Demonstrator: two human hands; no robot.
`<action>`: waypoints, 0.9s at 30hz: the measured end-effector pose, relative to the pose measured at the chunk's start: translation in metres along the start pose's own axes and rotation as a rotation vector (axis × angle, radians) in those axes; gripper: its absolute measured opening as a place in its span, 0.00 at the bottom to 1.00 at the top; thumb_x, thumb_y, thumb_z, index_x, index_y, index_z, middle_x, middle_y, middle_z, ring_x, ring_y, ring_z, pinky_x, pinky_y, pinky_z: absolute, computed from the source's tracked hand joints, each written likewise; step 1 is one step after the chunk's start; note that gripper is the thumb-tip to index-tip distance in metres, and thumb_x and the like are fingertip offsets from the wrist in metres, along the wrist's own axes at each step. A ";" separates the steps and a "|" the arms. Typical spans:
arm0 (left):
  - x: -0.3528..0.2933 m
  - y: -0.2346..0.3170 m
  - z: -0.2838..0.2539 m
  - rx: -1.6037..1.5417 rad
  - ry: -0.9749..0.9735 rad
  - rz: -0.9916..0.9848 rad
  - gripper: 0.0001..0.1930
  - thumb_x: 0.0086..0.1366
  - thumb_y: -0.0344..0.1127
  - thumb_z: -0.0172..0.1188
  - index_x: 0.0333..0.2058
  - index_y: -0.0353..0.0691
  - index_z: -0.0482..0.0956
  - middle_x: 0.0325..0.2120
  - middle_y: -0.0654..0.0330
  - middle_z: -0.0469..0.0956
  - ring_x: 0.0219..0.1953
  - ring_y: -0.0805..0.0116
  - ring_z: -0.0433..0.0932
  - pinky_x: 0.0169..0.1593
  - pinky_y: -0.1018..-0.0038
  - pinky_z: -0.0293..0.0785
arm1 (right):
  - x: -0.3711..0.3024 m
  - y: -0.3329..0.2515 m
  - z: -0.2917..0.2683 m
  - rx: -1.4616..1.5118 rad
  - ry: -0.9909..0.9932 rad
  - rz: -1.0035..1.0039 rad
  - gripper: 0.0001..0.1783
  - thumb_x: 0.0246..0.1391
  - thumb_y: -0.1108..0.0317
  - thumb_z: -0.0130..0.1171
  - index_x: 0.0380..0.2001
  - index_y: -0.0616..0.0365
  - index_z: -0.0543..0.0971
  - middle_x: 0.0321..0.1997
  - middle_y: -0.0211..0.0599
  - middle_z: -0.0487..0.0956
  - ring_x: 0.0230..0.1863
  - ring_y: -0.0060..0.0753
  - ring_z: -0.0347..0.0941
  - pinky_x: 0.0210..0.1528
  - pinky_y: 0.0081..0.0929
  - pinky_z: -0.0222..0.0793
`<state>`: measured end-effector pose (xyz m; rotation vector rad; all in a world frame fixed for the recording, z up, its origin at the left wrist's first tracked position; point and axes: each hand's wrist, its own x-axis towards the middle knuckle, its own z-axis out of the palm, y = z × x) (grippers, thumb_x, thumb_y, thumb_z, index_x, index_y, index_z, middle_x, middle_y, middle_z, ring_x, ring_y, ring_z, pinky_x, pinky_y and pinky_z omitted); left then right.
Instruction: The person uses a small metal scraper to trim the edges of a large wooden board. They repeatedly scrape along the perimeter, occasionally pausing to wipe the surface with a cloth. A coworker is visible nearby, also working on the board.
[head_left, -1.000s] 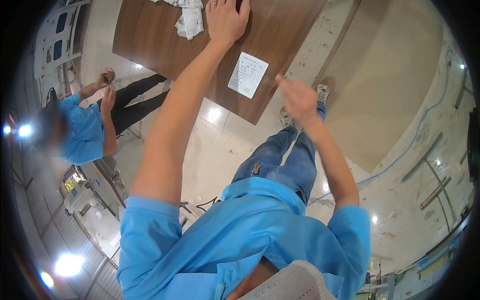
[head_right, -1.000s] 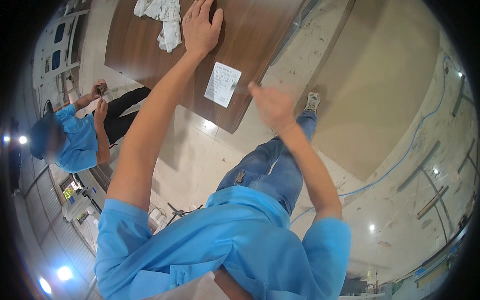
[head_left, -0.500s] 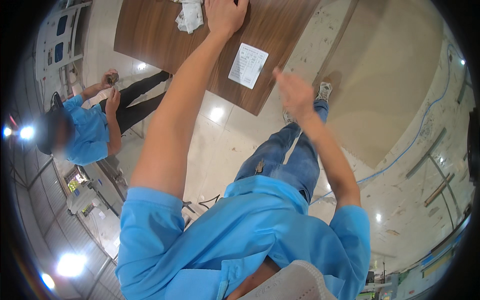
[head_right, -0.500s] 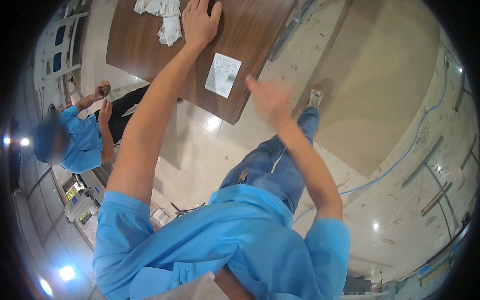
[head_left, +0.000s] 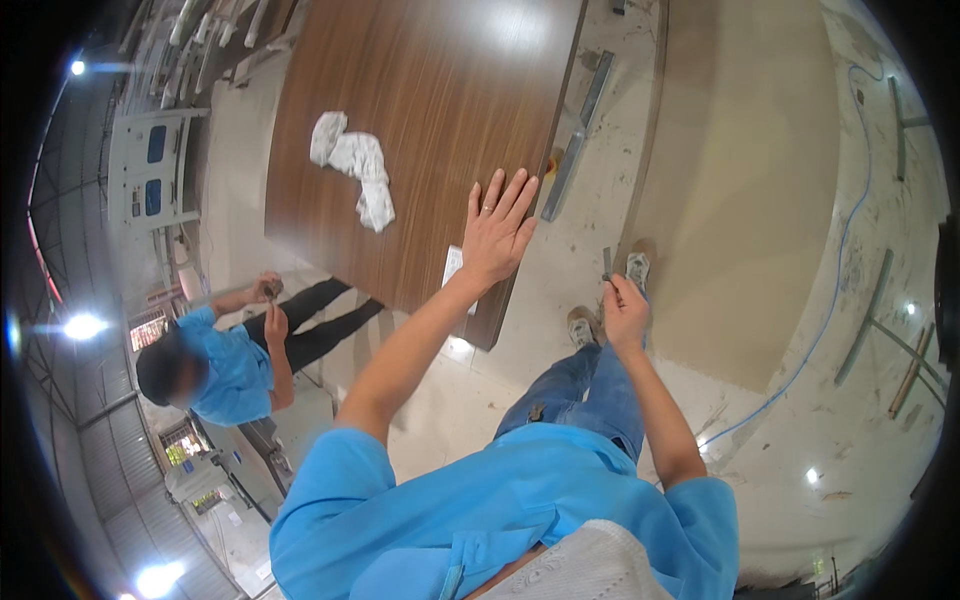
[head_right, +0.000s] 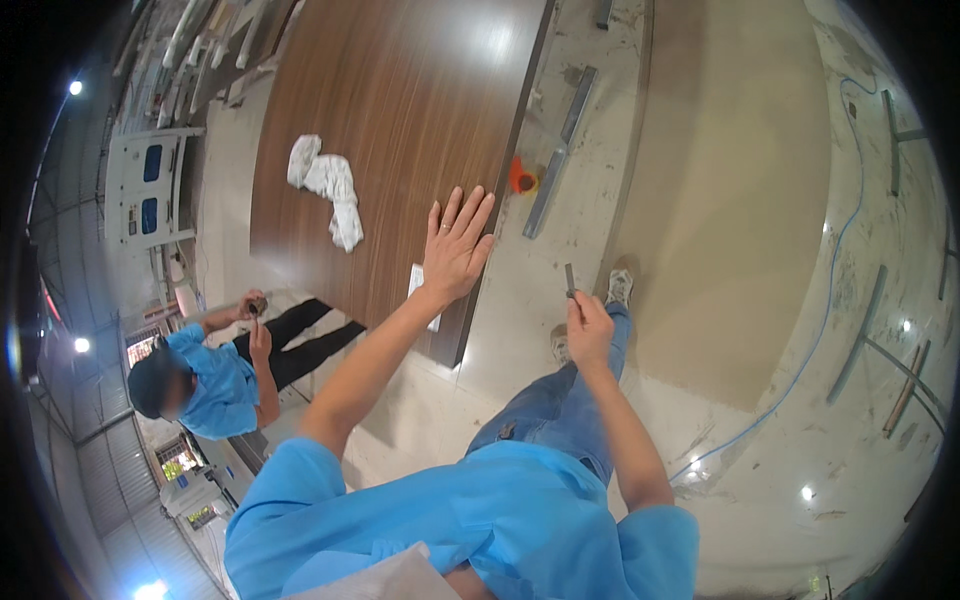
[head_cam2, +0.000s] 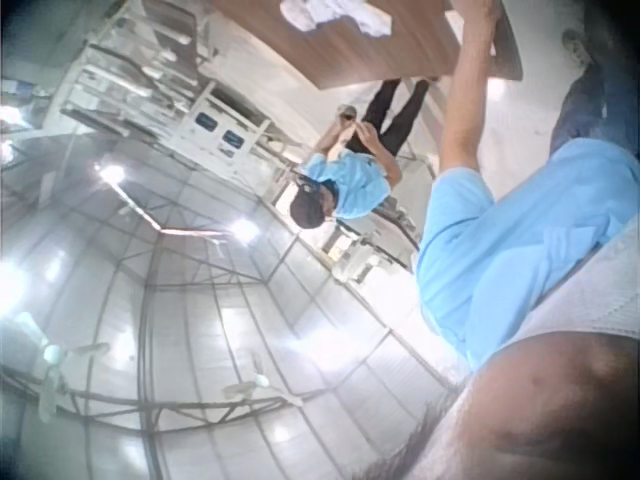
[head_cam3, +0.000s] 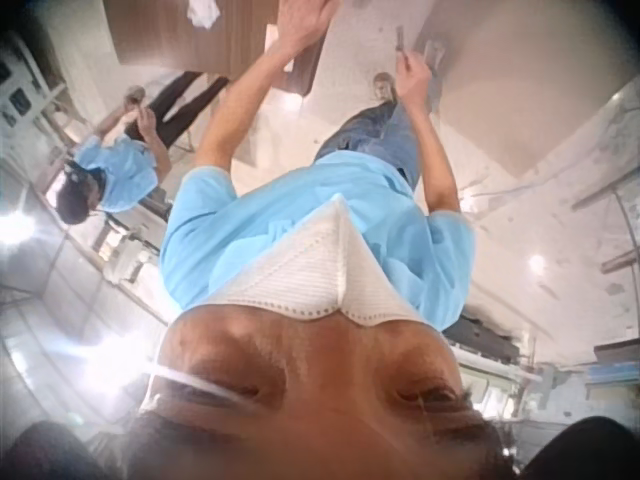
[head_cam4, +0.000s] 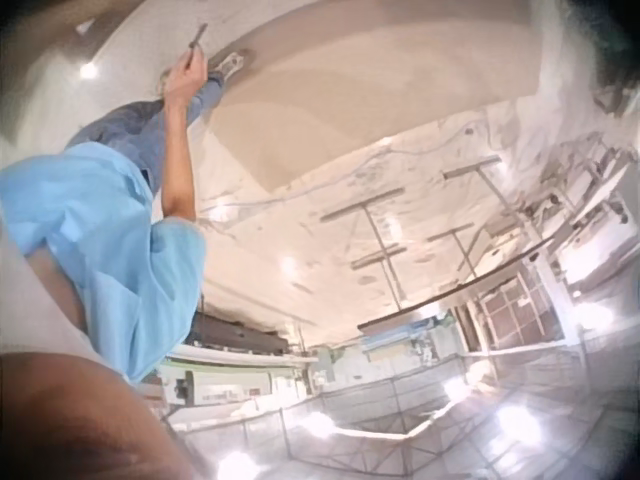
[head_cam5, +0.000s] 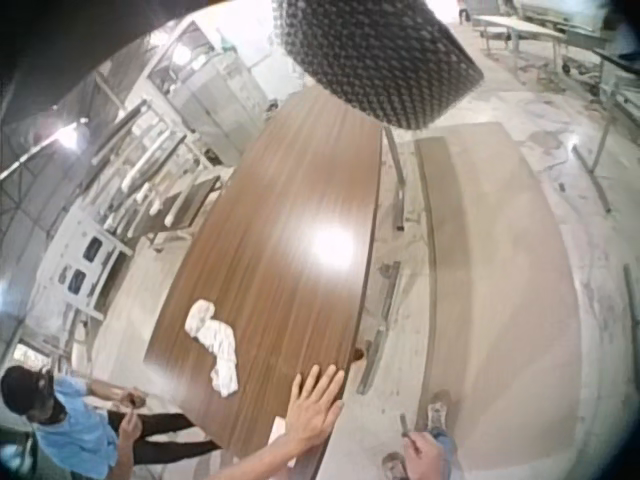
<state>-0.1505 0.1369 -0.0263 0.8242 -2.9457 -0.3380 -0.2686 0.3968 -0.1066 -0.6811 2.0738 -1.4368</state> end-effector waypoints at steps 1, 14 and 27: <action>0.015 0.003 0.001 0.015 -0.002 -0.038 0.32 0.79 0.51 0.50 0.78 0.57 0.61 0.80 0.61 0.58 0.81 0.48 0.51 0.80 0.41 0.42 | 0.024 0.004 -0.009 -0.030 -0.009 -0.025 0.11 0.66 0.71 0.65 0.48 0.65 0.84 0.31 0.43 0.79 0.29 0.38 0.76 0.34 0.34 0.71; 0.268 -0.015 -0.011 0.027 0.088 -0.063 0.28 0.81 0.51 0.43 0.77 0.60 0.65 0.78 0.62 0.60 0.81 0.51 0.53 0.81 0.50 0.42 | 0.424 -0.077 0.025 0.012 0.161 -0.498 0.11 0.67 0.67 0.62 0.49 0.58 0.86 0.34 0.47 0.82 0.36 0.53 0.80 0.38 0.44 0.74; 0.300 -0.043 -0.006 -0.255 0.389 -0.332 0.25 0.83 0.42 0.45 0.71 0.37 0.68 0.70 0.49 0.70 0.74 0.48 0.66 0.78 0.53 0.56 | 0.580 -0.092 0.044 -0.201 0.038 -0.857 0.14 0.64 0.68 0.62 0.51 0.55 0.86 0.38 0.43 0.85 0.39 0.51 0.82 0.40 0.43 0.79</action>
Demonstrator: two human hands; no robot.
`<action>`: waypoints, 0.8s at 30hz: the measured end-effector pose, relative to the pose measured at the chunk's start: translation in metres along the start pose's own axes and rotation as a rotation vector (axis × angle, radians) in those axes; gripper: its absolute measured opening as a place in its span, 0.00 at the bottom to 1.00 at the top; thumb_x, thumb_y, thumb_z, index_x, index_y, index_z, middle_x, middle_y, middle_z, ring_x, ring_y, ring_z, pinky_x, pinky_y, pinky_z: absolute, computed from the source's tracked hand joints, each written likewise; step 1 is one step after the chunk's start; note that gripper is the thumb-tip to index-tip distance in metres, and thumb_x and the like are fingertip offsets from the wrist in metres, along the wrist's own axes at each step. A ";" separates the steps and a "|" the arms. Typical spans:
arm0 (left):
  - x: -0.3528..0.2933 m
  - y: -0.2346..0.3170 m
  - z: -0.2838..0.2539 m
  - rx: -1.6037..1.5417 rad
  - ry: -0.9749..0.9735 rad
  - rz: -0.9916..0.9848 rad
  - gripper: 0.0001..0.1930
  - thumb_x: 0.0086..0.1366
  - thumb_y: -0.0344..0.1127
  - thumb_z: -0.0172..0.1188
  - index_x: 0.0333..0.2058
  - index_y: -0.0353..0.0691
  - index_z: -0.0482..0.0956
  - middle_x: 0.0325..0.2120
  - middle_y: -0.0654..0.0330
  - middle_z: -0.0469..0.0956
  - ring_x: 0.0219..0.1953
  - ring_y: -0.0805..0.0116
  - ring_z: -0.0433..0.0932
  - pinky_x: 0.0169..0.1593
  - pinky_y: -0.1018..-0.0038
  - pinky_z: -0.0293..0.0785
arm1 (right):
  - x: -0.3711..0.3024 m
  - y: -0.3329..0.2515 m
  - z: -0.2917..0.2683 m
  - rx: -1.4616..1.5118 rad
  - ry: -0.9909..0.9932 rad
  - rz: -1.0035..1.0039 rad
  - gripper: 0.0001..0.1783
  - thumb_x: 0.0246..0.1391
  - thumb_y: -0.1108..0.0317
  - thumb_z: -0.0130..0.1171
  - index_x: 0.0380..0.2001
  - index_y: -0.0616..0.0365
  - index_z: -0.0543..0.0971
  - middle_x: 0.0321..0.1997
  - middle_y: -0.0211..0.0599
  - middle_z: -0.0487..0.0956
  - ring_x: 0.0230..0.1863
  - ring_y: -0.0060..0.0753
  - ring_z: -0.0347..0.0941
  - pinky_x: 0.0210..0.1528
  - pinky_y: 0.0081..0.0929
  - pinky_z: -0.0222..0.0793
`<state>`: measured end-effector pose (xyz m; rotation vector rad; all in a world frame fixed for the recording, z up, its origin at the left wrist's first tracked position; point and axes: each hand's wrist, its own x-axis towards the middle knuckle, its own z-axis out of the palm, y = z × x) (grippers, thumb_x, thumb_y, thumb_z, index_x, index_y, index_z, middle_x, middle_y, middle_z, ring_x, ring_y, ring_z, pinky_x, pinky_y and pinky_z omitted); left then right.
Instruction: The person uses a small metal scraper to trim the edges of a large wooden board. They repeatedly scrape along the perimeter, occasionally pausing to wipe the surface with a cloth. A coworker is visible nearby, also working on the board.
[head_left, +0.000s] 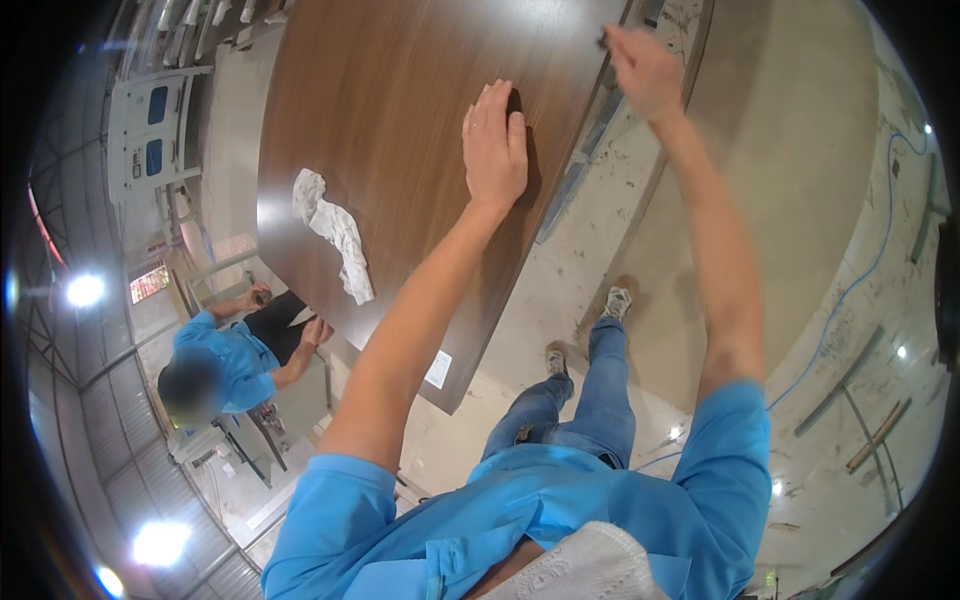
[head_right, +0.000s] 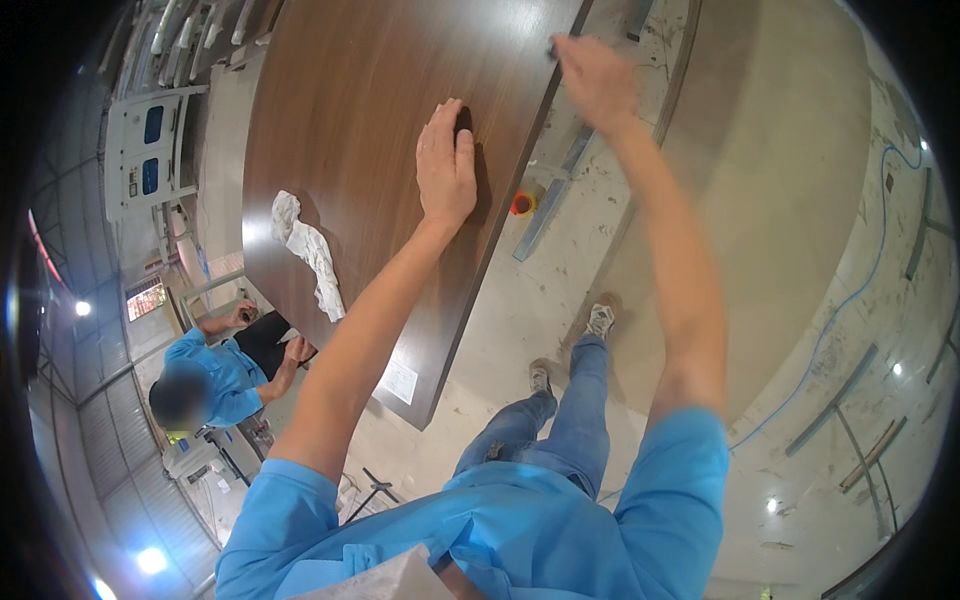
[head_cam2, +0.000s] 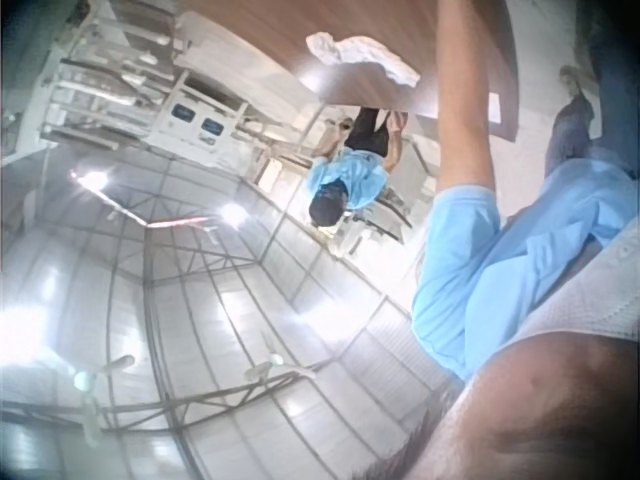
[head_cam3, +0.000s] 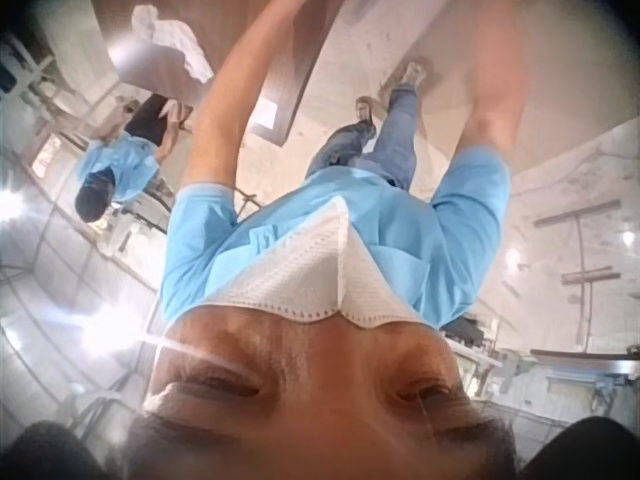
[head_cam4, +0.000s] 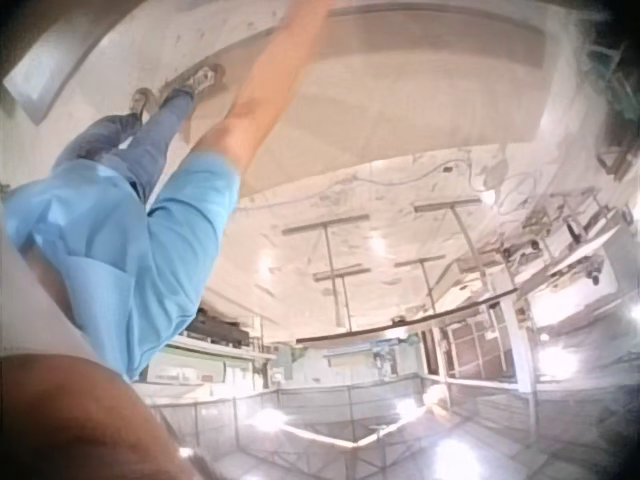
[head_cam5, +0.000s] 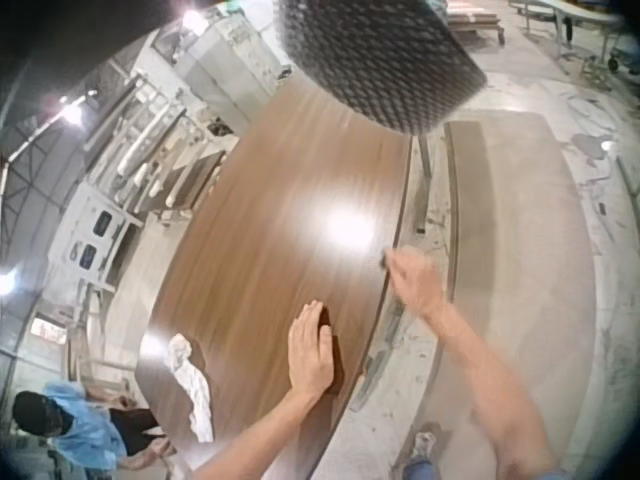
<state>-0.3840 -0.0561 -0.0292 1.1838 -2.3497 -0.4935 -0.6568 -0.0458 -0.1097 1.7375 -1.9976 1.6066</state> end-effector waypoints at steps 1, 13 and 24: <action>0.000 -0.003 0.000 -0.043 0.023 -0.003 0.24 0.83 0.41 0.44 0.71 0.37 0.68 0.70 0.49 0.70 0.73 0.49 0.68 0.77 0.53 0.58 | -0.026 -0.018 0.002 0.016 -0.023 -0.042 0.15 0.63 0.69 0.62 0.51 0.54 0.86 0.38 0.42 0.85 0.39 0.49 0.82 0.39 0.42 0.79; -0.103 -0.103 -0.109 0.369 -0.065 -0.205 0.27 0.79 0.42 0.50 0.73 0.43 0.69 0.75 0.53 0.66 0.77 0.49 0.61 0.78 0.54 0.54 | -0.093 -0.119 -0.020 0.146 -0.019 0.014 0.18 0.61 0.77 0.61 0.53 0.54 0.86 0.35 0.38 0.83 0.37 0.42 0.83 0.38 0.36 0.80; -0.119 -0.117 -0.111 0.336 0.001 -0.139 0.27 0.78 0.45 0.51 0.72 0.47 0.70 0.74 0.56 0.67 0.77 0.51 0.61 0.79 0.54 0.52 | -0.225 -0.217 0.000 0.325 -0.015 -0.056 0.22 0.57 0.77 0.65 0.56 0.55 0.86 0.39 0.34 0.86 0.35 0.39 0.82 0.36 0.32 0.81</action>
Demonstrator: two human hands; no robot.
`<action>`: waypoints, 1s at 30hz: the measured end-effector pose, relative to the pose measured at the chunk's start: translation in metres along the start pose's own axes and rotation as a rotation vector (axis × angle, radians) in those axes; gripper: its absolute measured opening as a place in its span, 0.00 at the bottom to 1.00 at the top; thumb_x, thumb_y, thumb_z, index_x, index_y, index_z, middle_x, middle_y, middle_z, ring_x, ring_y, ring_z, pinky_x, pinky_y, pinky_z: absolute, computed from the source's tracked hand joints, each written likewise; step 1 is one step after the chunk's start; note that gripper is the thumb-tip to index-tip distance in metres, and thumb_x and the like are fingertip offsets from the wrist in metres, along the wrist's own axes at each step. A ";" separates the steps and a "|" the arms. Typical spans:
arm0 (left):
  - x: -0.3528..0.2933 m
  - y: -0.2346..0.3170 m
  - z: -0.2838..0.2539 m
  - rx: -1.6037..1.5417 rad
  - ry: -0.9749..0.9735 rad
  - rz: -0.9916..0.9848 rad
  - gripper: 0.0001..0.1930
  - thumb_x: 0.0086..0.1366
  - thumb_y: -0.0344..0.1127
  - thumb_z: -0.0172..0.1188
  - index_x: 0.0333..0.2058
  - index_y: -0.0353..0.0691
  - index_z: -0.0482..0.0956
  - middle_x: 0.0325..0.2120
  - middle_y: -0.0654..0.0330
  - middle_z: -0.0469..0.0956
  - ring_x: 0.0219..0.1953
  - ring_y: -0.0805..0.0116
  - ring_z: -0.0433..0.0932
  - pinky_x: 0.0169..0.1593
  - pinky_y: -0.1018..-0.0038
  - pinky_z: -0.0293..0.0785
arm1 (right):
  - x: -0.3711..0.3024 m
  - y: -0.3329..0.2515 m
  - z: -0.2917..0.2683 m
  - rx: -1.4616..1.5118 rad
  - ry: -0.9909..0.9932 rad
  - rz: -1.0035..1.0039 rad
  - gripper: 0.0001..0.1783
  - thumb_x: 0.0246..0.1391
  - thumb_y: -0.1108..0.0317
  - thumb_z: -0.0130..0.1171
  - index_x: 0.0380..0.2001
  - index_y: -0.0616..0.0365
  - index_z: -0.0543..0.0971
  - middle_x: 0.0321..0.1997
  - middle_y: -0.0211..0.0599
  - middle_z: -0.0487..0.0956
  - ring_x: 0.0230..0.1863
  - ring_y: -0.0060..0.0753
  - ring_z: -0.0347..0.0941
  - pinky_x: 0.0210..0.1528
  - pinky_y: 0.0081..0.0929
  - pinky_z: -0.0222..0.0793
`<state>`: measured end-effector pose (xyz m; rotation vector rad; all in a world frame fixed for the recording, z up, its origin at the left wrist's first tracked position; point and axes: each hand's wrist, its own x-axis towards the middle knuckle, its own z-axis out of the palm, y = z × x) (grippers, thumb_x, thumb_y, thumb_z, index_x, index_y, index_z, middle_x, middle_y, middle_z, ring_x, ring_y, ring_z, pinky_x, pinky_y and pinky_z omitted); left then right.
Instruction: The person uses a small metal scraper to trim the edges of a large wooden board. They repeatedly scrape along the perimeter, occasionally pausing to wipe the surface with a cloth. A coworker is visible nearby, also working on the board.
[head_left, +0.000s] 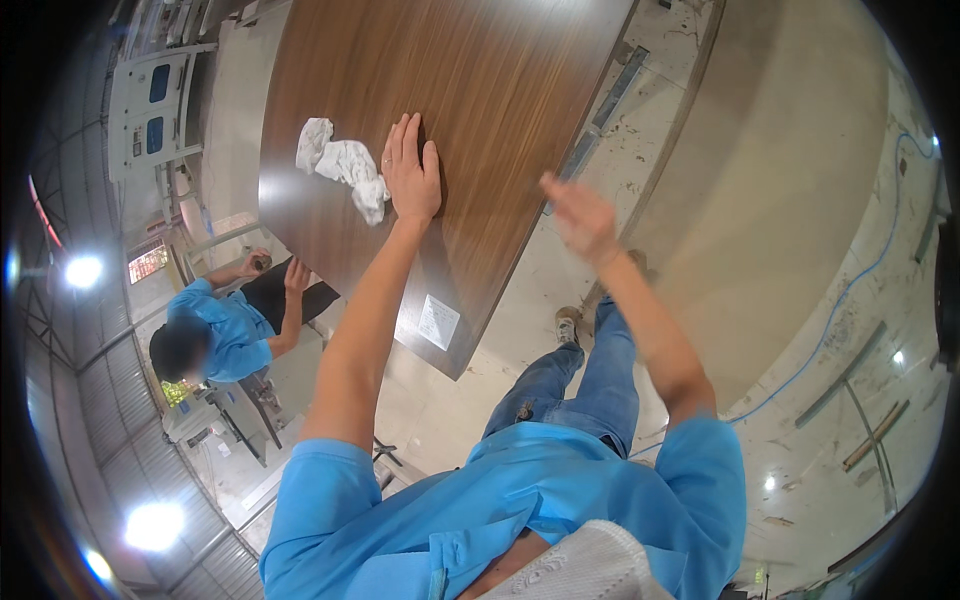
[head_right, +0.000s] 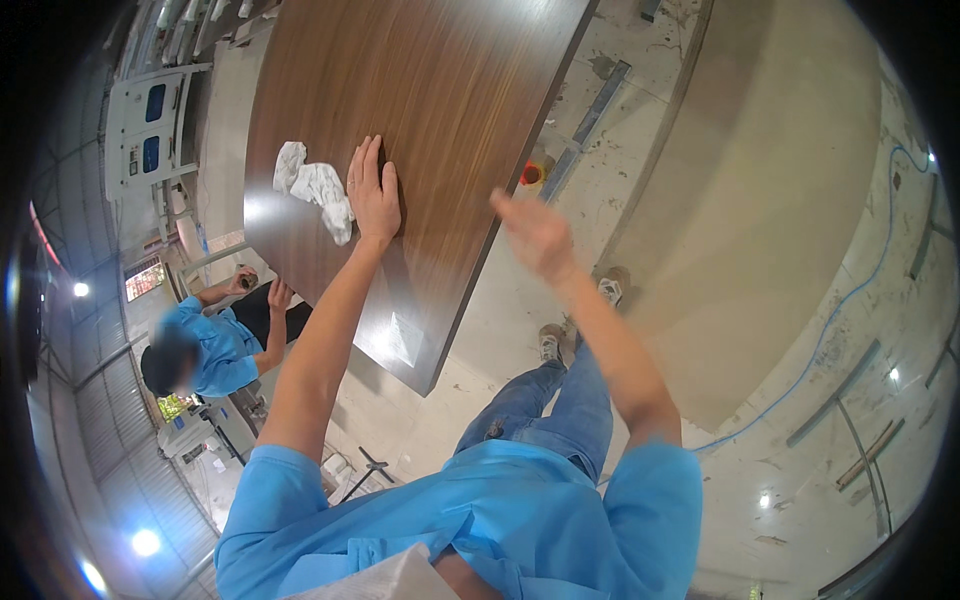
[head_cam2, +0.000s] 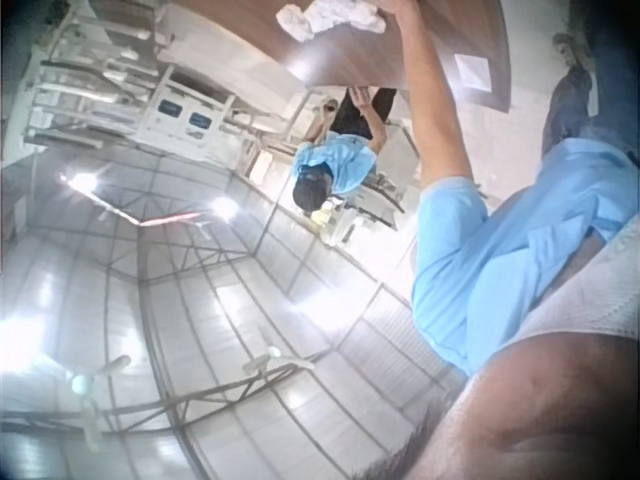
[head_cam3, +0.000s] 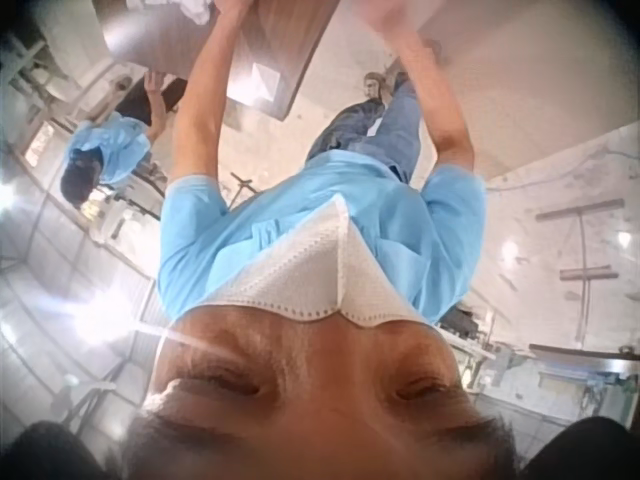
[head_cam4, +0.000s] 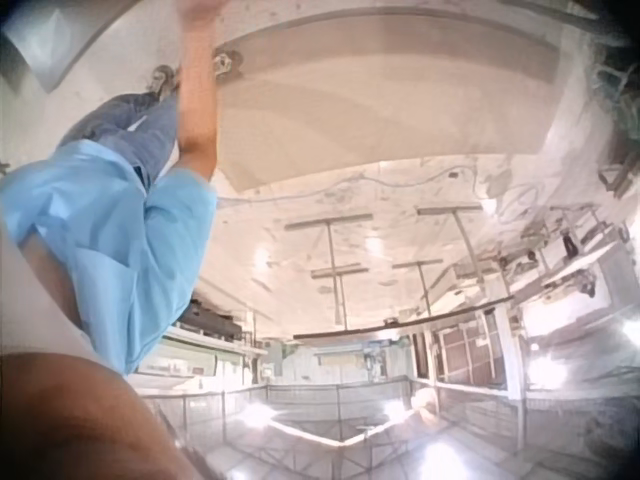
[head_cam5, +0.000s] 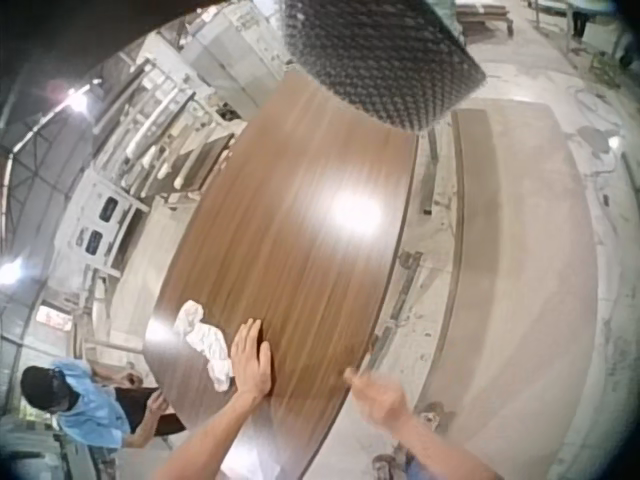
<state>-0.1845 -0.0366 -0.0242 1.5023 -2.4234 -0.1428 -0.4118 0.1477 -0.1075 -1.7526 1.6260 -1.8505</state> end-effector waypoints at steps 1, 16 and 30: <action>-0.001 0.000 -0.001 -0.005 0.004 0.000 0.27 0.78 0.45 0.51 0.72 0.47 0.70 0.74 0.56 0.67 0.77 0.51 0.60 0.79 0.53 0.52 | -0.018 -0.024 0.002 0.016 -0.061 0.019 0.24 0.56 0.78 0.66 0.57 0.56 0.86 0.42 0.34 0.87 0.36 0.39 0.83 0.37 0.32 0.82; -0.015 -0.012 0.020 -0.155 0.157 0.131 0.27 0.77 0.46 0.52 0.70 0.44 0.72 0.72 0.52 0.70 0.75 0.47 0.64 0.77 0.51 0.55 | -0.080 -0.091 0.026 -0.180 -0.116 0.041 0.19 0.58 0.77 0.64 0.53 0.53 0.86 0.30 0.37 0.79 0.29 0.40 0.79 0.29 0.37 0.75; -0.107 -0.046 -0.008 -0.085 0.099 0.265 0.28 0.77 0.51 0.51 0.72 0.55 0.71 0.74 0.60 0.69 0.75 0.48 0.63 0.77 0.52 0.55 | -0.148 -0.168 0.047 -0.312 -0.228 0.020 0.21 0.59 0.76 0.64 0.56 0.55 0.85 0.29 0.37 0.79 0.28 0.39 0.79 0.28 0.36 0.75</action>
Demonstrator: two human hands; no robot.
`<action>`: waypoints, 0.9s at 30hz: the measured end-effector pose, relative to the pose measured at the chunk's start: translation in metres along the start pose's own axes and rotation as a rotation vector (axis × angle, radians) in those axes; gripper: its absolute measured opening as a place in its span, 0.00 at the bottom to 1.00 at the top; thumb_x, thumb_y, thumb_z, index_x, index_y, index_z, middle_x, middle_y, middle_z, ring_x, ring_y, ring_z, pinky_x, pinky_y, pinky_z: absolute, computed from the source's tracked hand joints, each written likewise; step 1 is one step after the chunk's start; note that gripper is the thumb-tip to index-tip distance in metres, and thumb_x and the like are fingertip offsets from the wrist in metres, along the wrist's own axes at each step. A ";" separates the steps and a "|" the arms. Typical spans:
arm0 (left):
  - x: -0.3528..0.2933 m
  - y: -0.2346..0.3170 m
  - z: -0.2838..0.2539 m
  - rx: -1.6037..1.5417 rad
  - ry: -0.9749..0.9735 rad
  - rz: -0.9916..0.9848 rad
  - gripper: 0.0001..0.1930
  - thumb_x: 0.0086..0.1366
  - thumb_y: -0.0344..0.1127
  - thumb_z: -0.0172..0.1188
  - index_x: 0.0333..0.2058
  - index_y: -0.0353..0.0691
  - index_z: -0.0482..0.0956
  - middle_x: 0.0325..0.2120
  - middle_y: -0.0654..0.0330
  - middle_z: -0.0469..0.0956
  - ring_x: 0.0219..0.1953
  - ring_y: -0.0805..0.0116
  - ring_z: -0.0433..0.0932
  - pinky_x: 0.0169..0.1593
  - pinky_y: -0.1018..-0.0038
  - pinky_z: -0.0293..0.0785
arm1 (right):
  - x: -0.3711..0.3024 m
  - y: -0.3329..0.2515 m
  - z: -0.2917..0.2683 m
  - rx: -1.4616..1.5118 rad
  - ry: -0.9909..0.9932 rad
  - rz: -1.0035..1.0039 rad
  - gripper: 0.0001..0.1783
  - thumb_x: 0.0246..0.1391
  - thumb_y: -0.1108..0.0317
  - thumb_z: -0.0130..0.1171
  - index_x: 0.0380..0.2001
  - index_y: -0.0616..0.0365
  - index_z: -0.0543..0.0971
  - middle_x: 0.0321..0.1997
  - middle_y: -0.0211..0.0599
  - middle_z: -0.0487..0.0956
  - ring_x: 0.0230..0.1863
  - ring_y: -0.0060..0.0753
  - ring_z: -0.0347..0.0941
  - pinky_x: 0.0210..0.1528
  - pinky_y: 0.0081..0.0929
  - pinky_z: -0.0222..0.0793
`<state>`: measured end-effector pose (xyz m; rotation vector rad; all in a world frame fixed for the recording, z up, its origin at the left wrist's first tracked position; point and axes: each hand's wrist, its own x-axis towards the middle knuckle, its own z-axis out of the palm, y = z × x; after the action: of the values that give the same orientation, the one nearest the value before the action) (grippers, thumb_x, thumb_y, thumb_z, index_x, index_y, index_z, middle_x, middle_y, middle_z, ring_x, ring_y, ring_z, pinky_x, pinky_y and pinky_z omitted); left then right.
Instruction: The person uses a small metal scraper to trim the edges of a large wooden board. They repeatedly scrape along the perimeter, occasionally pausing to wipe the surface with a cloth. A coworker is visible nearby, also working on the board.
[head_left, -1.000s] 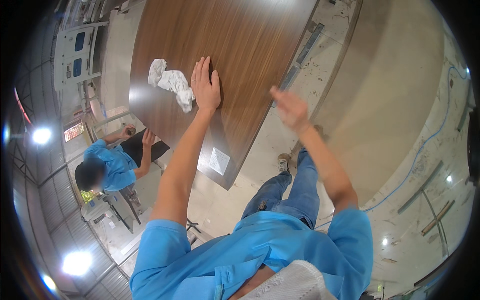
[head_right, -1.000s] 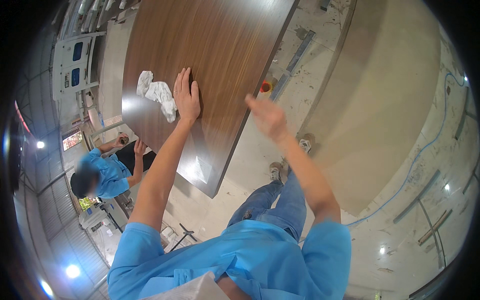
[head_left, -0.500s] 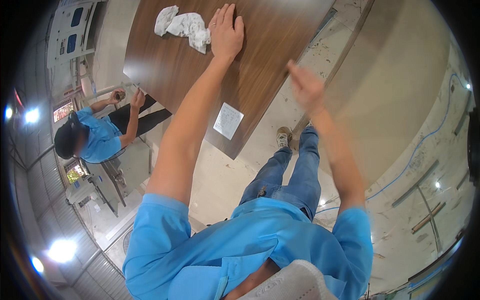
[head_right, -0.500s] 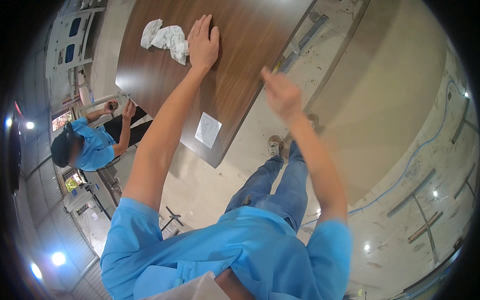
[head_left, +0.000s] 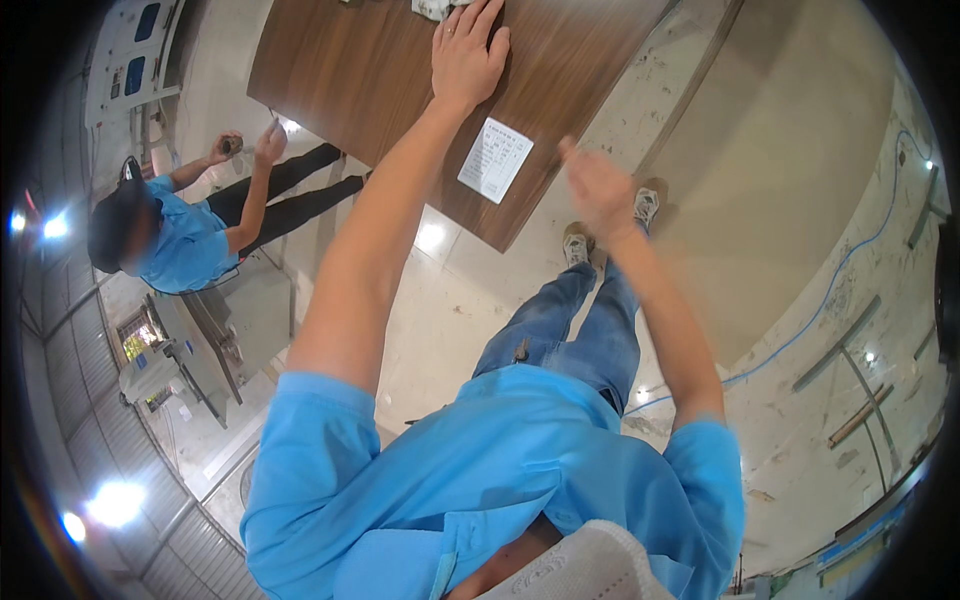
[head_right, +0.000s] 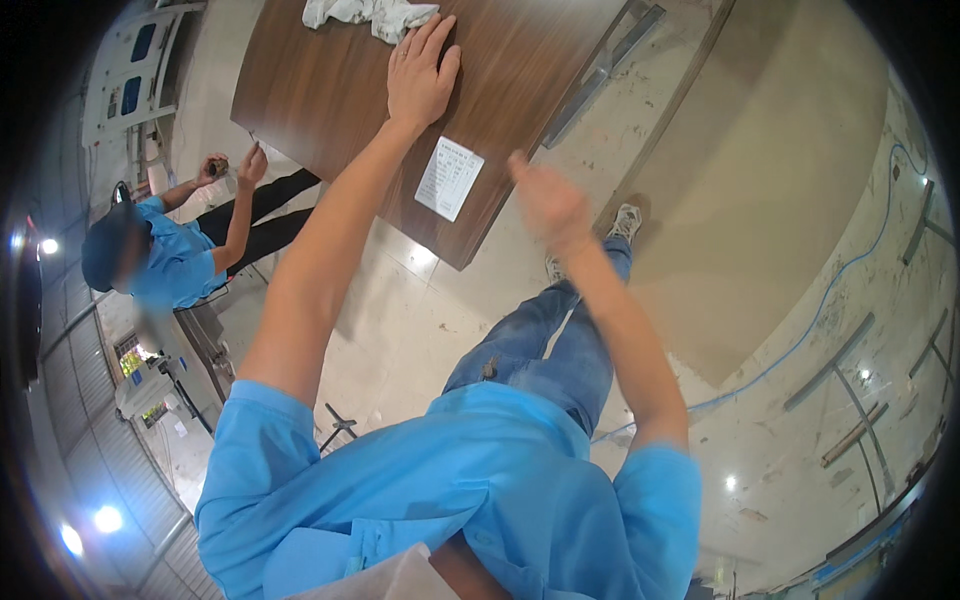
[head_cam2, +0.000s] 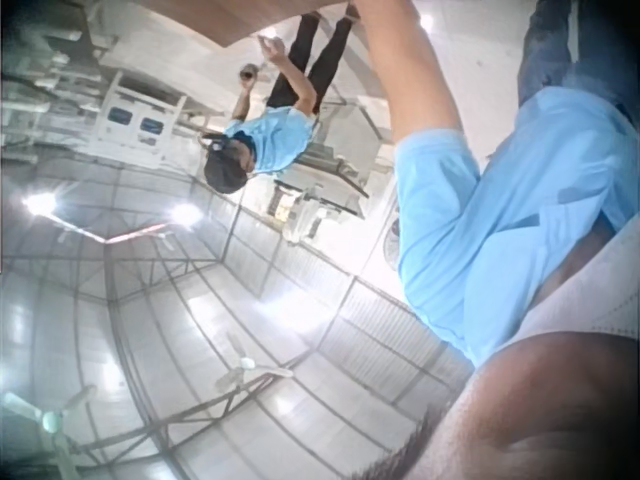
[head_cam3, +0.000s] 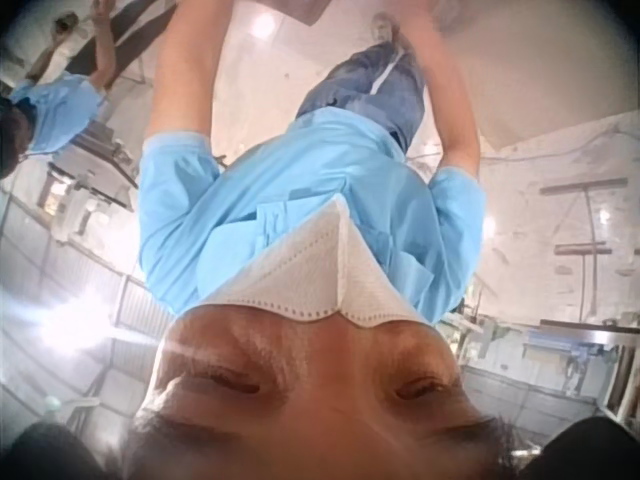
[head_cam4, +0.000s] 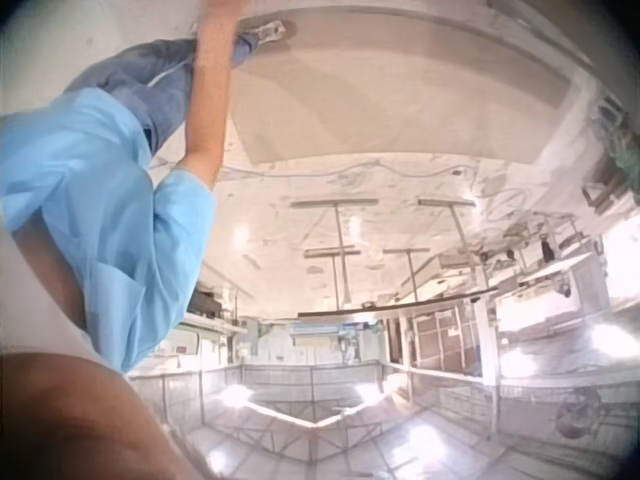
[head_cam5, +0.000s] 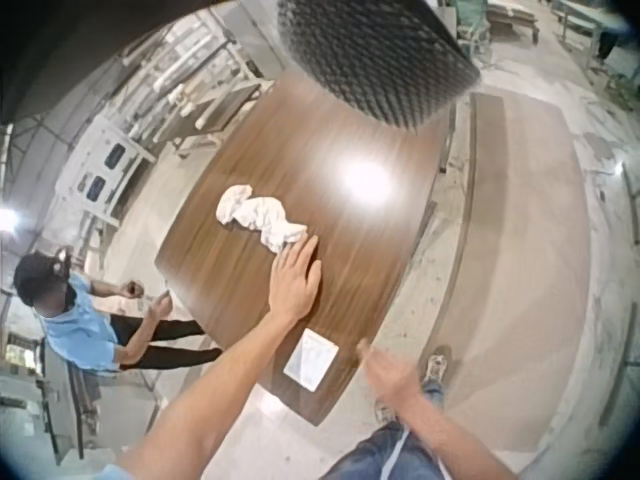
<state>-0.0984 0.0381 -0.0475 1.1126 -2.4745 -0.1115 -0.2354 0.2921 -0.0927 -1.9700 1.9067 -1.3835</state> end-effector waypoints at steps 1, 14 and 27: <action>-0.001 0.001 -0.002 0.006 -0.009 -0.003 0.28 0.77 0.50 0.53 0.71 0.51 0.72 0.73 0.56 0.70 0.74 0.48 0.65 0.77 0.53 0.56 | -0.025 -0.034 -0.002 -0.075 -0.118 -0.013 0.21 0.58 0.77 0.65 0.55 0.57 0.86 0.30 0.37 0.80 0.28 0.37 0.80 0.29 0.35 0.76; -0.004 -0.005 0.001 -0.027 -0.028 -0.051 0.27 0.77 0.50 0.52 0.71 0.53 0.72 0.73 0.59 0.70 0.74 0.49 0.65 0.78 0.49 0.53 | -0.057 -0.107 0.002 0.085 -0.140 -0.085 0.18 0.59 0.73 0.63 0.53 0.58 0.85 0.24 0.35 0.72 0.29 0.34 0.78 0.29 0.33 0.75; 0.063 0.133 0.035 0.025 -0.354 0.252 0.30 0.80 0.54 0.45 0.78 0.64 0.62 0.80 0.68 0.56 0.82 0.57 0.48 0.83 0.47 0.38 | 0.119 0.170 -0.117 0.411 0.297 0.795 0.10 0.67 0.67 0.65 0.42 0.65 0.85 0.29 0.36 0.79 0.28 0.26 0.76 0.33 0.30 0.70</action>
<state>-0.2425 0.0785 -0.0259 0.8378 -2.9152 -0.2189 -0.4583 0.2149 -0.0625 -0.7163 1.9522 -1.6460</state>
